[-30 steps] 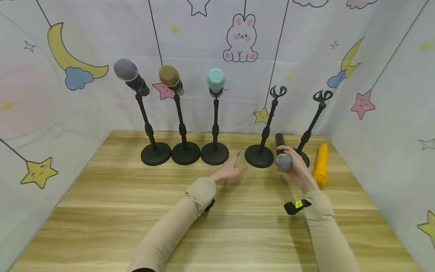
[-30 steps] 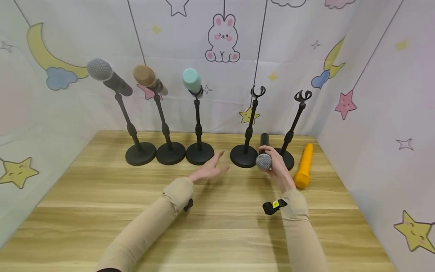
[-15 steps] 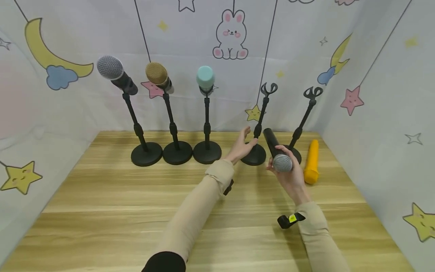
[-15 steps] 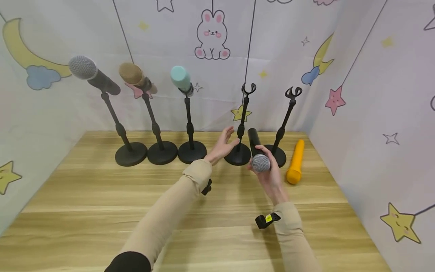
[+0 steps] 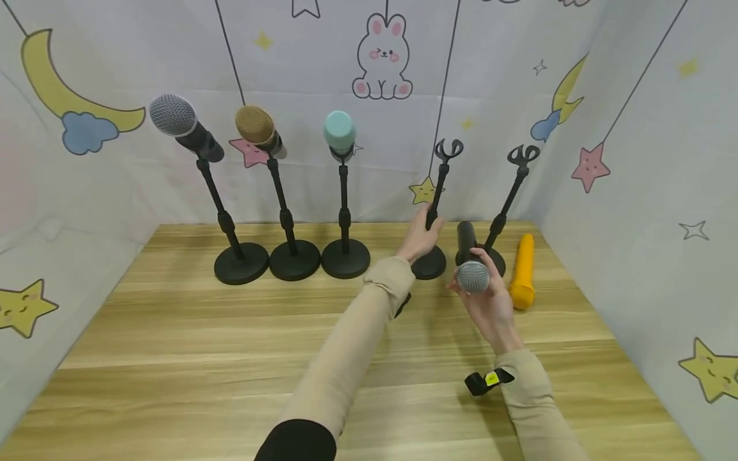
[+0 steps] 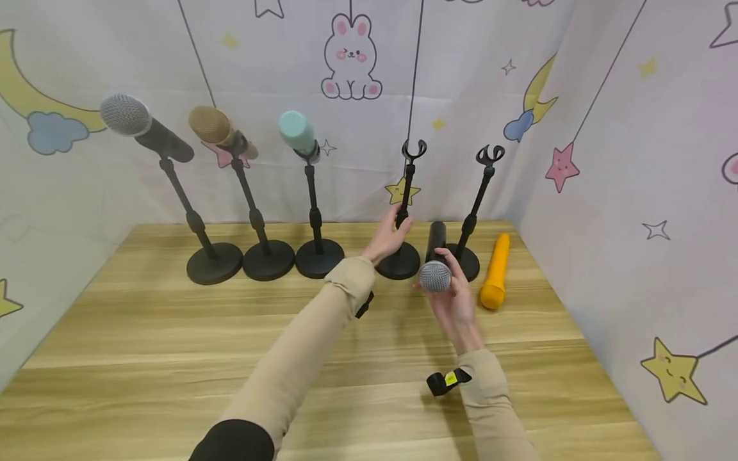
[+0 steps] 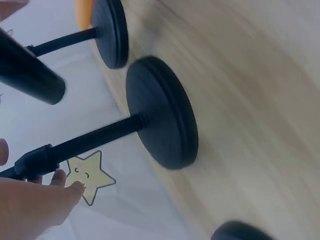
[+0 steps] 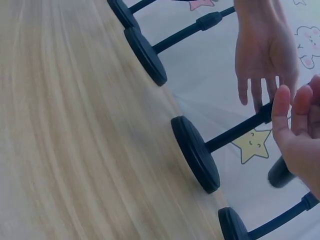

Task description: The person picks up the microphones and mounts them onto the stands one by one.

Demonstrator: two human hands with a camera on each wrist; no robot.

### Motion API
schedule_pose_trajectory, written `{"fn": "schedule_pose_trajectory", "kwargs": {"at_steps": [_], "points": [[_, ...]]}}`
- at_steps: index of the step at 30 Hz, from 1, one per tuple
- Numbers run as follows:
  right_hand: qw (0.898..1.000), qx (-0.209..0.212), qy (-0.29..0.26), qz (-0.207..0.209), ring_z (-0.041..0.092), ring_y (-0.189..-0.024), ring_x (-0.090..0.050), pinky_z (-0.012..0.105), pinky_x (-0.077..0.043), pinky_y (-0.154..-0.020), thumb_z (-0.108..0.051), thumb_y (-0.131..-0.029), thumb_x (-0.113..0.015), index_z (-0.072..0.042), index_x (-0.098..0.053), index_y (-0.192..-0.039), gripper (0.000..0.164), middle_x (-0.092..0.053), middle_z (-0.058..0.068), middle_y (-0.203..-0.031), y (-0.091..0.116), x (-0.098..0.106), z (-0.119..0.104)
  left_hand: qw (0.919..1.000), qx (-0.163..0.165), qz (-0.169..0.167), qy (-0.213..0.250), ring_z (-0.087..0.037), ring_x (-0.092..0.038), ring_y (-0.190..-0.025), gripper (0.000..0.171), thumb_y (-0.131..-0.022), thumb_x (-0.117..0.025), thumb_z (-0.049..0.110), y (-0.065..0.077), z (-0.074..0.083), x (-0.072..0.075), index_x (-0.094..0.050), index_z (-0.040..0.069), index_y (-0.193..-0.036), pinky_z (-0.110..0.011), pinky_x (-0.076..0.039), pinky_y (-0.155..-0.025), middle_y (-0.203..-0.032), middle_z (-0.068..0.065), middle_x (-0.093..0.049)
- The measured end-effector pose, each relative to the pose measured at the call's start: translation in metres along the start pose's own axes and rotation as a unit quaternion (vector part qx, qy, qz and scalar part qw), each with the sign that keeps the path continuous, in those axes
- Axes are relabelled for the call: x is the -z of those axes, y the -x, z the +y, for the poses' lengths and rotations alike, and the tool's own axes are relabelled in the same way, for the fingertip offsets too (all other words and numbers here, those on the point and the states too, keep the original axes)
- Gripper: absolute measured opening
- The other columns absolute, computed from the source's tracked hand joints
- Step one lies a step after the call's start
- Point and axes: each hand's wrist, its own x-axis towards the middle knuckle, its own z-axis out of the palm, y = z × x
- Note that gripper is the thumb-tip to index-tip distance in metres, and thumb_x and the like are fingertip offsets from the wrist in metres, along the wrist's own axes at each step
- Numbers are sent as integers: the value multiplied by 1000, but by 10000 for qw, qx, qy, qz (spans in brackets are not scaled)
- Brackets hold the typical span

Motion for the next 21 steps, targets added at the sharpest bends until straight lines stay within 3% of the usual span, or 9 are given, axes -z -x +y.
{"fn": "schedule_pose_trajectory", "kwargs": {"at_steps": [5, 10, 14, 21], "points": [[9970, 298, 624, -352, 23, -93, -55, 36, -46, -82, 17, -85, -41, -10, -27, -134, 58, -54, 15, -107, 2, -2, 3, 9976, -275, 260, -576, -20, -51, -90, 28, -96, -40, 25, -1, -1, 3, -51, 9, -117, -32, -42, -79, -103, -9, -55], [9868, 677, 1472, -22, 23, -81, -55, 34, -47, -75, 21, -83, -42, -4, -22, -133, 60, -57, 14, -95, 0, -11, 5, 9944, -562, 118, -889, -16, -47, -68, 23, -95, -42, 23, 6, -6, 10, -55, 9, -108, -25, -38, -62, -80, -5, -54], [9761, 974, 1892, 452, 26, -73, -51, 34, -47, -70, 17, -84, -44, 0, -20, -132, 56, -54, 13, -83, -2, -17, 4, 9925, -683, -141, -1001, -14, -48, -68, 23, -95, -41, 24, 15, -10, 17, -55, 10, -108, -23, -38, -61, -80, -2, -55], [9712, 1357, 1784, 804, 25, -69, -54, 32, -50, -68, 15, -83, -47, 2, -23, -131, 56, -57, 10, -79, -5, -21, 5, 9897, -768, -623, -1034, -16, -56, -86, 23, -95, -40, 26, 39, -13, 35, -53, 12, -108, -26, -45, -71, -93, -5, -59]]}}
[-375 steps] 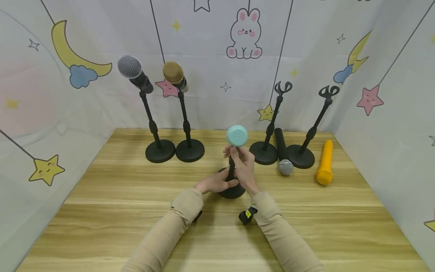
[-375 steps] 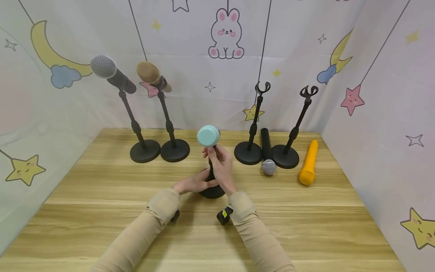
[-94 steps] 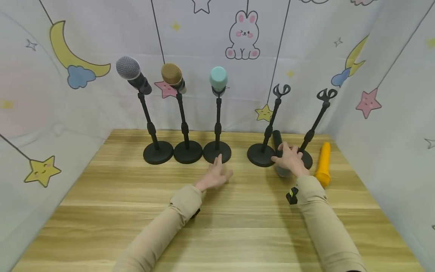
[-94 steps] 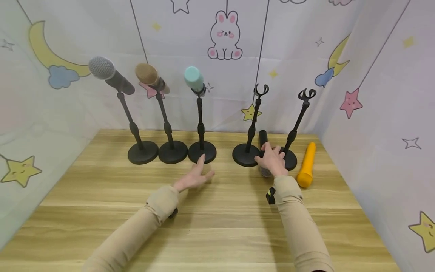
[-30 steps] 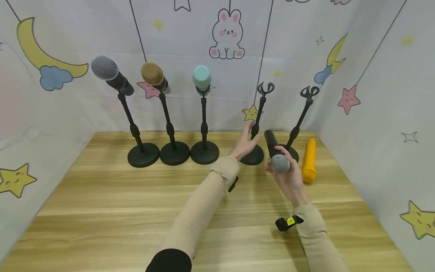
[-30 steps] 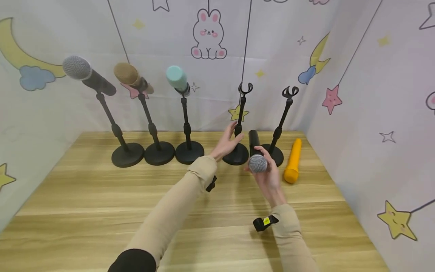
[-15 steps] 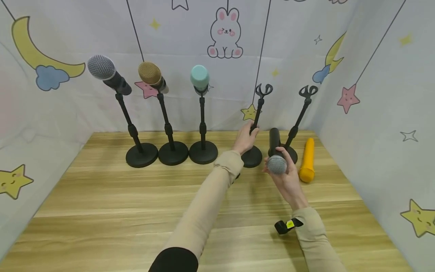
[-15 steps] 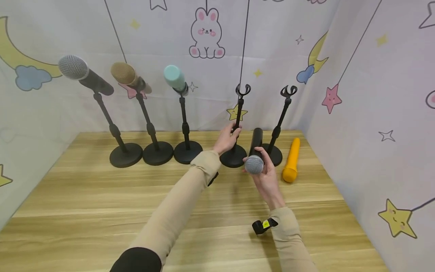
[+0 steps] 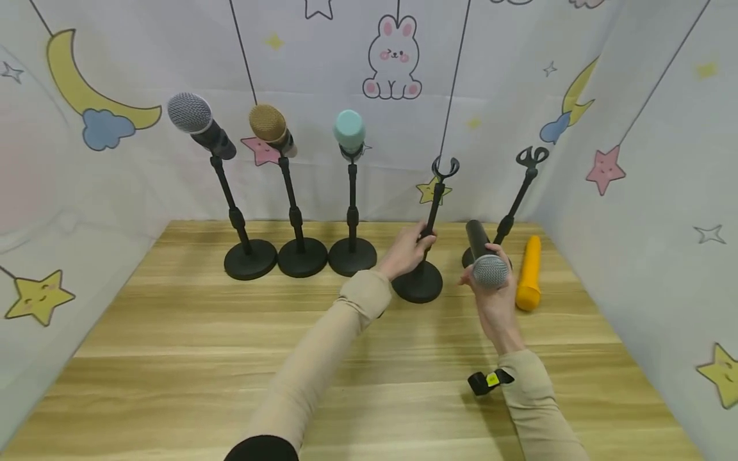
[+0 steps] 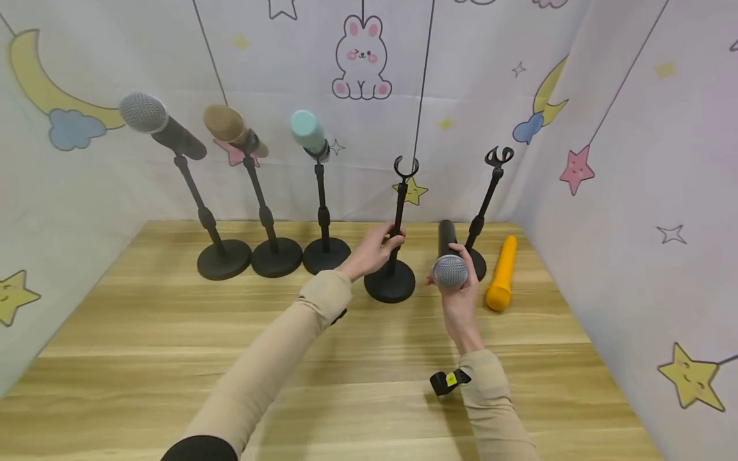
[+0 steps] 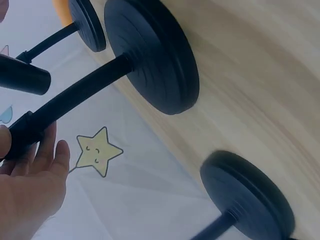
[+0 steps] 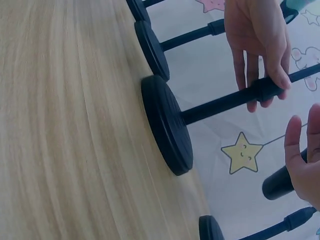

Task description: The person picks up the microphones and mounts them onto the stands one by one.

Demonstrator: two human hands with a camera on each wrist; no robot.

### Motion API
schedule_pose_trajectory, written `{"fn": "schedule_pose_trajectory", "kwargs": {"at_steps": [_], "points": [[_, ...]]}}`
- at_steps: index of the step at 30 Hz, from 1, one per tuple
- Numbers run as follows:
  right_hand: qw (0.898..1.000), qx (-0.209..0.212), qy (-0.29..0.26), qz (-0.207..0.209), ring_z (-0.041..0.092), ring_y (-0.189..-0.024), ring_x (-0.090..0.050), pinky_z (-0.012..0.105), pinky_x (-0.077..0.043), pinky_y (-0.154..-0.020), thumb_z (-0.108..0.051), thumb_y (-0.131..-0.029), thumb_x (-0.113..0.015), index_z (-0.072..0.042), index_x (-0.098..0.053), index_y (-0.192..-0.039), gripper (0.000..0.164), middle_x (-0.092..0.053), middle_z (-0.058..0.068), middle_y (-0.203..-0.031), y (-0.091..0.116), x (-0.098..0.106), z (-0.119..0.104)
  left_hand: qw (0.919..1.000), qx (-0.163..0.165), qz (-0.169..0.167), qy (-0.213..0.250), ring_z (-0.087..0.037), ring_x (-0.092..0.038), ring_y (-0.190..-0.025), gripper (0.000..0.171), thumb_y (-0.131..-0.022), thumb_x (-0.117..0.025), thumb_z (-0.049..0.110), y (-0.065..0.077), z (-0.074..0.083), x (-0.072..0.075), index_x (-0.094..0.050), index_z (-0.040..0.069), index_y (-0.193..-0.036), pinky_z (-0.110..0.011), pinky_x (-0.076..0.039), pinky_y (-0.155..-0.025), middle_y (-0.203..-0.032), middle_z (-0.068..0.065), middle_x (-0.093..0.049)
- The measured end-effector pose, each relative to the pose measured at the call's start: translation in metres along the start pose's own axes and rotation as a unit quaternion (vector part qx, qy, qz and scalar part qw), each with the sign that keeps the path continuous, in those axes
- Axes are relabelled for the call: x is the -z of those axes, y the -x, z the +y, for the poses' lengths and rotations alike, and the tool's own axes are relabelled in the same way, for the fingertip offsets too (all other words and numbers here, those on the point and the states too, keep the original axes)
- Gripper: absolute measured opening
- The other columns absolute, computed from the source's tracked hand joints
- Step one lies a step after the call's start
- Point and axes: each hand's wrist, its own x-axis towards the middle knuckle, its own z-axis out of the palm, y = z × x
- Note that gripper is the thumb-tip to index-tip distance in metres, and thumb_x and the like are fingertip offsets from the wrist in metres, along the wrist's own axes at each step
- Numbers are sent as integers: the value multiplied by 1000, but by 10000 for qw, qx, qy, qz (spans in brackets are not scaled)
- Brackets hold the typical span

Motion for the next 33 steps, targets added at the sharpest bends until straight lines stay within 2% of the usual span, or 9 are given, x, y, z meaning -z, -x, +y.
{"fn": "schedule_pose_trajectory", "kwargs": {"at_steps": [6, 10, 13, 16, 20, 23, 29, 31, 33], "points": [[9989, 371, -206, 222, 22, -65, -51, 30, -50, -65, 12, -85, -47, 1, -29, -130, 50, -55, 9, -81, -2, -8, 5, 9995, -85, -84, -292, -16, -56, -110, 26, -94, -40, 31, 34, -3, 16, -54, 18, -112, -31, -46, -90, -112, -3, -61], [9982, 480, -181, 301, 19, -64, -51, 28, -50, -64, 10, -86, -47, 1, -31, -130, 48, -53, 8, -89, -3, -13, 8, 9974, -370, 163, -594, -14, -60, -98, 23, -93, -43, 31, 59, -7, 26, -55, 18, -108, -31, -49, -83, -107, 0, -64], [9974, 590, 34, 401, 18, -61, -52, 27, -50, -63, 12, -84, -48, 6, -31, -127, 46, -54, 8, -85, -5, -17, 8, 9955, -513, 355, -710, -12, -62, -89, 21, -92, -47, 30, 76, -9, 33, -57, 17, -105, -30, -49, -78, -100, 0, -66], [9950, 819, 280, 504, 17, -59, -52, 24, -50, -62, 14, -83, -49, 10, -32, -124, 45, -56, 11, -89, -8, -20, 6, 9957, -493, 368, -695, -12, -61, -92, 20, -92, -47, 31, 90, -8, 39, -56, 18, -104, -31, -48, -81, -100, 1, -65], [9905, 1119, 548, 578, 17, -57, -51, 22, -47, -57, 14, -82, -50, 11, -38, -121, 41, -56, 13, -88, -14, -26, 3, 9970, -407, 177, -630, -11, -59, -97, 26, -94, -39, 38, 97, -9, 40, -52, 19, -107, -31, -47, -84, -104, 0, -63], [9846, 1325, 923, 667, 17, -54, -49, 22, -45, -55, 12, -82, -52, 9, -44, -119, 38, -56, 9, -75, -18, -30, -3, 9977, -390, 98, -541, -10, -58, -90, 29, -95, -35, 38, 97, -10, 35, -49, 17, -109, -28, -46, -78, -100, -1, -61], [9601, 1432, 2102, 1159, 5, -66, -53, 14, -46, -67, 0, -81, -61, -1, -57, -114, 33, -61, -4, -82, -26, -47, -22, 9980, -465, 220, -375, -11, -55, -77, 24, -96, -35, 28, 96, -10, 29, -47, 12, -109, -24, -44, -67, -90, -1, -60], [9520, 1563, 2348, 1188, 4, -70, -51, 14, -46, -69, -2, -81, -62, -1, -56, -110, 30, -59, -5, -82, -30, -54, -26, 9979, -494, 221, -346, -15, -56, -76, 23, -97, -35, 27, 96, -11, 28, -47, 11, -109, -24, -44, -67, -88, -1, -60], [9459, 1728, 2502, 1129, 6, -84, -53, 14, -46, -73, -2, -82, -61, -2, -54, -115, 33, -57, -7, -94, -34, -61, -31, 9978, -527, 198, -339, -16, -57, -76, 23, -97, -34, 27, 95, -12, 27, -46, 11, -109, -24, -43, -66, -88, -1, -60]]}}
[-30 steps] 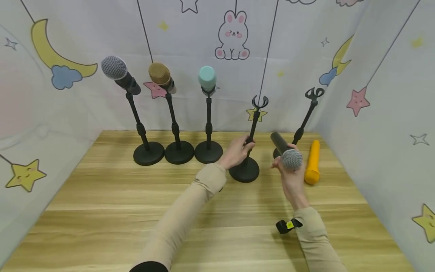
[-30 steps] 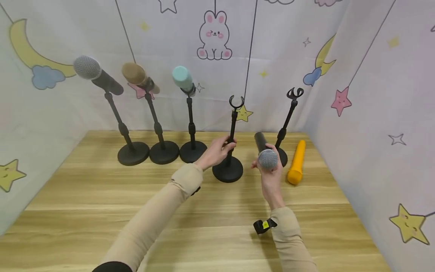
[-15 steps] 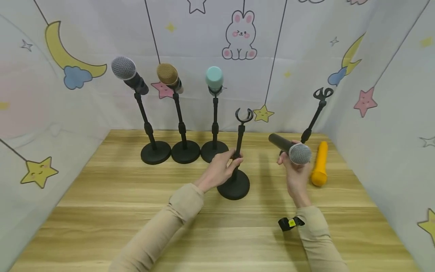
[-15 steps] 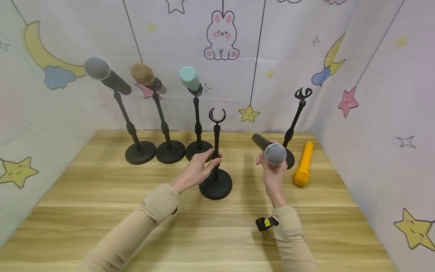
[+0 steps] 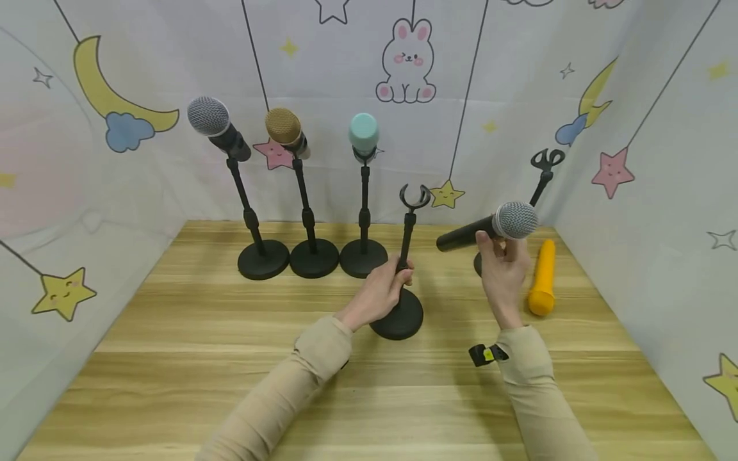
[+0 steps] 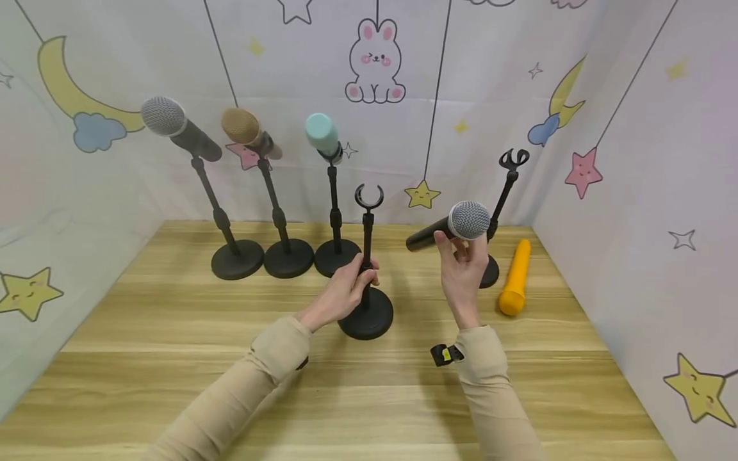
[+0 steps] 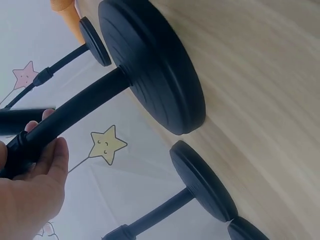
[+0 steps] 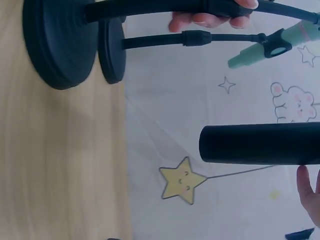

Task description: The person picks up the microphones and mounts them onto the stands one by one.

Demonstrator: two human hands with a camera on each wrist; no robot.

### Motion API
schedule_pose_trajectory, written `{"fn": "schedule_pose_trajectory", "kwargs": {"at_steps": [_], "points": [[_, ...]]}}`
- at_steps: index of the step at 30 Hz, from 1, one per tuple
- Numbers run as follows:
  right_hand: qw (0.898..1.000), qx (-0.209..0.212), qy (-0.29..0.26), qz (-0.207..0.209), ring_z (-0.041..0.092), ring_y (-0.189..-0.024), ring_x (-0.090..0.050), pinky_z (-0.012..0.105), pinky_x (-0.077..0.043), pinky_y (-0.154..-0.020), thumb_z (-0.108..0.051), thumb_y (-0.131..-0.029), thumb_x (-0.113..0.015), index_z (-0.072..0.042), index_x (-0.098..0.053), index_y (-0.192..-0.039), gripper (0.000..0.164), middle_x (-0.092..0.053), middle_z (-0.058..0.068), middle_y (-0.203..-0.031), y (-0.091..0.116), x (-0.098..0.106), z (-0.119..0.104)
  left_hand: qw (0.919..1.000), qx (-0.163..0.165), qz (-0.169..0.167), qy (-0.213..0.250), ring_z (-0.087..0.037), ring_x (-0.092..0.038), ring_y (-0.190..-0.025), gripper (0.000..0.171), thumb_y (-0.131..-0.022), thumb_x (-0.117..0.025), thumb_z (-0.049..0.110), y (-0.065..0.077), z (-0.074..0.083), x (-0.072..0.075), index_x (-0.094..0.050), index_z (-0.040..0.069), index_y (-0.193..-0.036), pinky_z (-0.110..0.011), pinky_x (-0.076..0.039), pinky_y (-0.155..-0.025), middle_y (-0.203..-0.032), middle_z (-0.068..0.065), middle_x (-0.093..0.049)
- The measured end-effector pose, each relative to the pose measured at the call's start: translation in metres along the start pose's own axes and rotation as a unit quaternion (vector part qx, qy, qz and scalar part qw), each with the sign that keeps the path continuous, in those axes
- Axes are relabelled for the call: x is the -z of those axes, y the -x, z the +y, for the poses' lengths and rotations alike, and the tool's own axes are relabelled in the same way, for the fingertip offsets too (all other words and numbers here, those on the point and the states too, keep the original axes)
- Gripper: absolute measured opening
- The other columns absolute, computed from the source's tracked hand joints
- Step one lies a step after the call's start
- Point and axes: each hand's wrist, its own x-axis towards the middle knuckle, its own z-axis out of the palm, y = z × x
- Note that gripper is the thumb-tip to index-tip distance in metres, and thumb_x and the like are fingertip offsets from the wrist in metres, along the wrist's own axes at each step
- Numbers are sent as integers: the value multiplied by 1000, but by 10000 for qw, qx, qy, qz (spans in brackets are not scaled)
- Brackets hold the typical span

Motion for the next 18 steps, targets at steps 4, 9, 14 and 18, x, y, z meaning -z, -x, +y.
{"fn": "schedule_pose_trajectory", "kwargs": {"at_steps": [4, 9, 14, 18], "points": [[9990, 302, 8, -332, 15, -114, -49, 25, -46, -91, -3, -86, -55, -6, -46, -126, 41, -51, -2, -117, -11, -14, -10, 9999, -40, -56, 137, -14, -56, -73, 20, -96, -34, 28, 0, -3, -1, -44, 13, -106, -23, -42, -62, -86, -2, -60], [9942, 622, -130, -871, 14, -105, -57, 33, -44, -95, -13, -89, -51, -2, -43, -123, 36, -57, -4, -108, -24, -34, -24, 9987, -62, -61, 509, -14, -59, -75, 16, -97, -34, 25, -1, -4, -3, -43, 13, -104, -22, -45, -65, -82, -3, -55], [9883, 1014, -271, -1109, 30, -107, -56, 34, -44, -94, -21, -89, -50, 4, -39, -124, 44, -54, 24, -110, -33, -54, -38, 9980, -18, -73, 628, -18, -60, -77, 17, -97, -35, 24, -1, -4, -3, -42, 11, -104, -23, -46, -65, -81, -2, -53], [9831, 1390, -337, -1144, 39, -106, -53, 35, -45, -93, -25, -88, -50, 8, -40, -120, 48, -51, 32, -110, -38, -68, -47, 9982, -15, -108, 590, -12, -59, -75, 23, -96, -32, 28, 0, -4, -5, -42, 9, -106, -21, -46, -65, -83, -4, -54]]}}
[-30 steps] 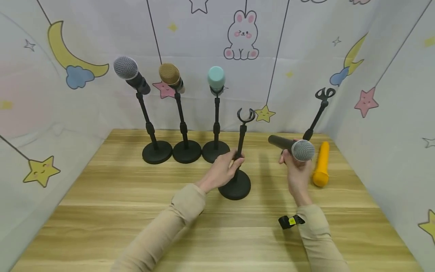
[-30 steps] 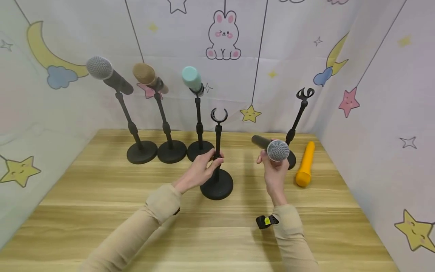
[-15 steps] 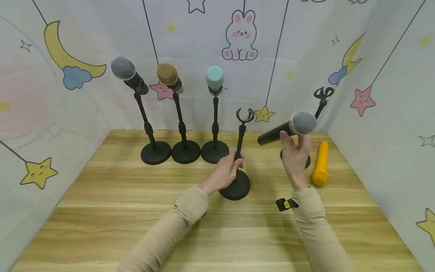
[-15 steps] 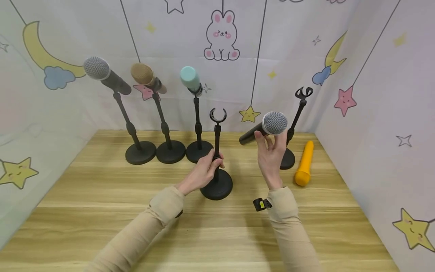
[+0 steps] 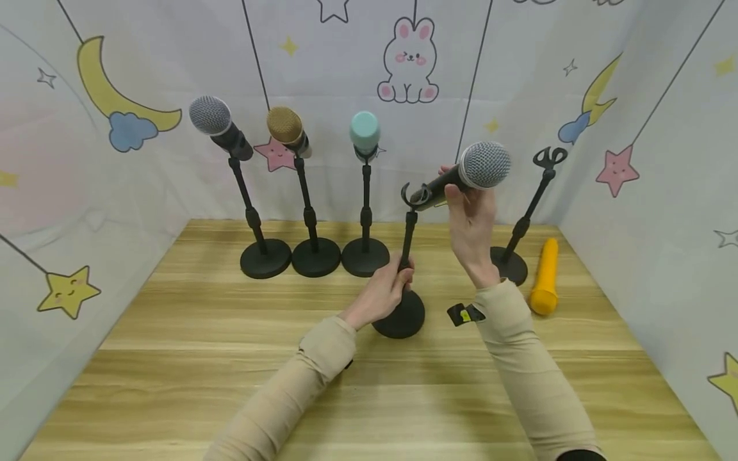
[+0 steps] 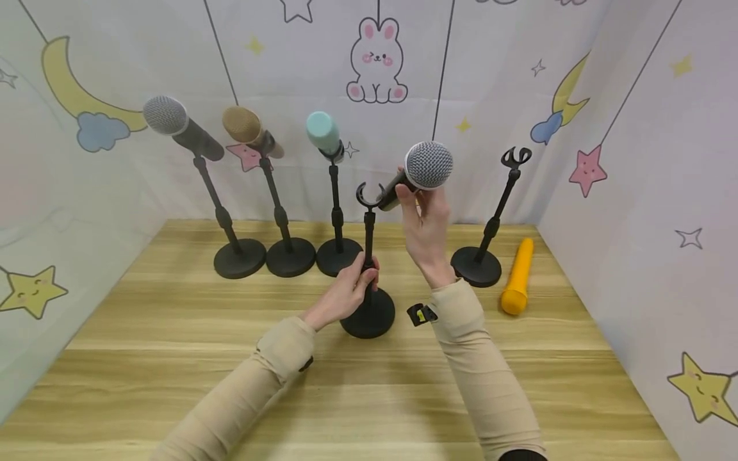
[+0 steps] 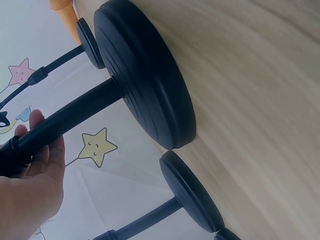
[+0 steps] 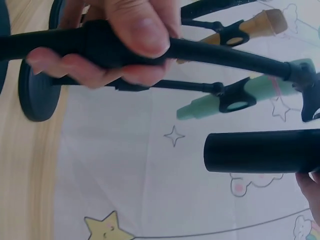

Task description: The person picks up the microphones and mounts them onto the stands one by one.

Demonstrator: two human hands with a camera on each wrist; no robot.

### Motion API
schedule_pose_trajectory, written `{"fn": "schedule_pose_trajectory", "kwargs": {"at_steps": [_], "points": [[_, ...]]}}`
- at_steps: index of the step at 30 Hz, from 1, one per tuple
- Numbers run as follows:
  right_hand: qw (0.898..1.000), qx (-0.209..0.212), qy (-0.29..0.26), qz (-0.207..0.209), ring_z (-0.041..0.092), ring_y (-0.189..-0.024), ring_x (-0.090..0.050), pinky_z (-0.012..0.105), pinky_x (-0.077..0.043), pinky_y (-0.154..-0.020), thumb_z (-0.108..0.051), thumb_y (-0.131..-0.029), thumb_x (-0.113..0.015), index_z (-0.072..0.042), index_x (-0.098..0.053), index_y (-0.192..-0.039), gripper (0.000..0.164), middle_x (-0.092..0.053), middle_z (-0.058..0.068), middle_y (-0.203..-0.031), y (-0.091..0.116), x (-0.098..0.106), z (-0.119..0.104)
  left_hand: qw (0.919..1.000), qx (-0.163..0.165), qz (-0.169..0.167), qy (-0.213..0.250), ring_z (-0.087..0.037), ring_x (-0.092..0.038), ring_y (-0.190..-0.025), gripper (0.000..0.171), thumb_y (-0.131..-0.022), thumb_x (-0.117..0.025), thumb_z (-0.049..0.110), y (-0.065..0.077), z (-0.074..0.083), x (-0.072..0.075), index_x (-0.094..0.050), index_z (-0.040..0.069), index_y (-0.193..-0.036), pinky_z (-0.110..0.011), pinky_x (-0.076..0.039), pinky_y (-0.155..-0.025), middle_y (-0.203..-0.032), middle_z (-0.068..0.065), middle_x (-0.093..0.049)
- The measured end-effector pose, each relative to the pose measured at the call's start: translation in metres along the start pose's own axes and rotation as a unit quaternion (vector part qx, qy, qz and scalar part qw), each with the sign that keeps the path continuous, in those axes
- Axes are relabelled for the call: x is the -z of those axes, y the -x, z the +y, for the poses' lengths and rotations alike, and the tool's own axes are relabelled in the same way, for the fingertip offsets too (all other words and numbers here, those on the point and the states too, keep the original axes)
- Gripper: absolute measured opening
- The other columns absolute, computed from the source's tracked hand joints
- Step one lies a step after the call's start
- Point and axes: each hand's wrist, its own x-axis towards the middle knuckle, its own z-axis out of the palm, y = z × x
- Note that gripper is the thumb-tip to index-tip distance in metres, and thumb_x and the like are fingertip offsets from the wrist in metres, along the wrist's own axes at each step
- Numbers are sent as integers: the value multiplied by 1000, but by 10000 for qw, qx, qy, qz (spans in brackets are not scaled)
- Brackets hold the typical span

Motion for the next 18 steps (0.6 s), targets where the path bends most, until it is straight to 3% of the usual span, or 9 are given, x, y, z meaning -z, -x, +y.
{"fn": "schedule_pose_trajectory", "kwargs": {"at_steps": [6, 13, 18], "points": [[9994, 305, 130, -14, 20, -104, -58, 35, -47, -88, -24, -87, -49, 13, -40, -118, 49, -55, 23, -109, -10, -13, -4, 9999, -154, 54, -8, -13, -57, -72, 24, -96, -33, 27, 1, -2, 0, -42, 7, -105, -20, -46, -63, -82, -3, -53], [9984, 566, 57, 46, 27, -99, -58, 42, -46, -88, -32, -86, -49, 18, -40, -114, 58, -54, 30, -106, -19, -27, -8, 9997, -195, 110, -31, -23, -59, -73, 17, -96, -34, 23, 0, -3, -1, -41, 9, -103, -21, -45, -63, -80, -5, -53], [9970, 722, 260, -58, 18, -94, -60, 32, -47, -86, -34, -87, -50, 14, -43, -115, 56, -56, 27, -107, -18, -32, 2, 9996, -217, 147, -112, -23, -58, -72, 17, -96, -35, 22, -1, -3, -3, -42, 8, -102, -21, -45, -62, -78, -6, -53]]}}
